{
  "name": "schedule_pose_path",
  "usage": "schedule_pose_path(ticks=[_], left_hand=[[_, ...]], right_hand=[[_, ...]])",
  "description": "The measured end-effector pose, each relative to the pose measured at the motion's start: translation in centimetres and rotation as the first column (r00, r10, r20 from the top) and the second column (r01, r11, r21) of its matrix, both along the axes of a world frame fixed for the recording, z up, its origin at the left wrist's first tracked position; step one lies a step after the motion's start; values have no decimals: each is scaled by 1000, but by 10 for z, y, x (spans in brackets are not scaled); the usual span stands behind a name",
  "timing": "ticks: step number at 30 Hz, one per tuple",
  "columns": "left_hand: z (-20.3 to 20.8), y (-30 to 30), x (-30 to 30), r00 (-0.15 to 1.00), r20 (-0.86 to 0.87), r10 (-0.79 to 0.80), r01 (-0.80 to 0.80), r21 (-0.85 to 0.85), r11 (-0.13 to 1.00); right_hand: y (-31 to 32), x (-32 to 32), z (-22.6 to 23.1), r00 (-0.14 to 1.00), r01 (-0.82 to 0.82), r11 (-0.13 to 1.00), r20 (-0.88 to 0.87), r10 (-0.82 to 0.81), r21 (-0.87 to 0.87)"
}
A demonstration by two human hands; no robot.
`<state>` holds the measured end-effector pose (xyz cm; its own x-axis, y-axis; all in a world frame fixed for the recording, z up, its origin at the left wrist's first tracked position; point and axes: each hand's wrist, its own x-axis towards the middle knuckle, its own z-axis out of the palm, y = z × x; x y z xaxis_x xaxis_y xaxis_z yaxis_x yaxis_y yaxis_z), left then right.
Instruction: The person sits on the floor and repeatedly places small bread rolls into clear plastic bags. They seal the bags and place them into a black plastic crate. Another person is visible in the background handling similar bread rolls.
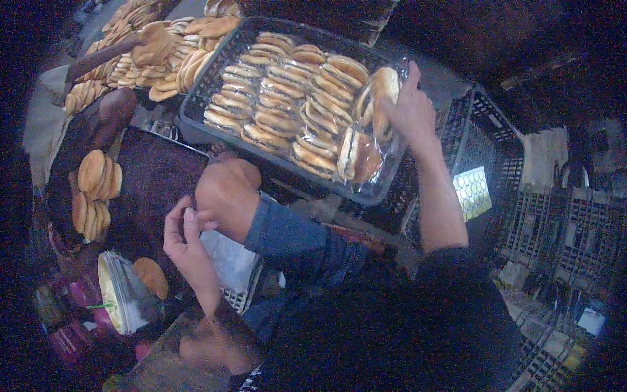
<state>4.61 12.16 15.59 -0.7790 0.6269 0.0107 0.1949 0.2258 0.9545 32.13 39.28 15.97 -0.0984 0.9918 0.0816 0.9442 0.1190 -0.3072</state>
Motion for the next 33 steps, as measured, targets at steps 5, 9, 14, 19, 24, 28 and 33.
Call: schedule_pose_path(ticks=[5,9,14,19,24,28,33], left_hand=[[-90,-58,-40,992,123,-20,117,-863,491],[-141,-85,-39,973,93,-209,185,-856,483],[-165,-96,-45,955,280,-95,278,-743,609],[-175,-101,-49,936,115,-334,274,-835,478],[-174,-100,-40,973,176,-148,230,-787,573],[-176,-100,-45,955,65,-290,212,-832,513],[-180,-119,-60,953,235,-191,291,-542,788]], right_hand=[[33,-31,-34,936,-185,977,-284,209,108],[30,-9,-40,948,-54,978,-296,114,203],[-20,140,-90,806,389,860,329,-491,330],[-67,248,-187,819,569,795,228,-526,-209],[-101,270,-156,926,337,940,157,-342,58],[-159,247,-101,881,222,972,-411,-232,-74],[-218,162,-93,897,-181,977,-389,211,113]])
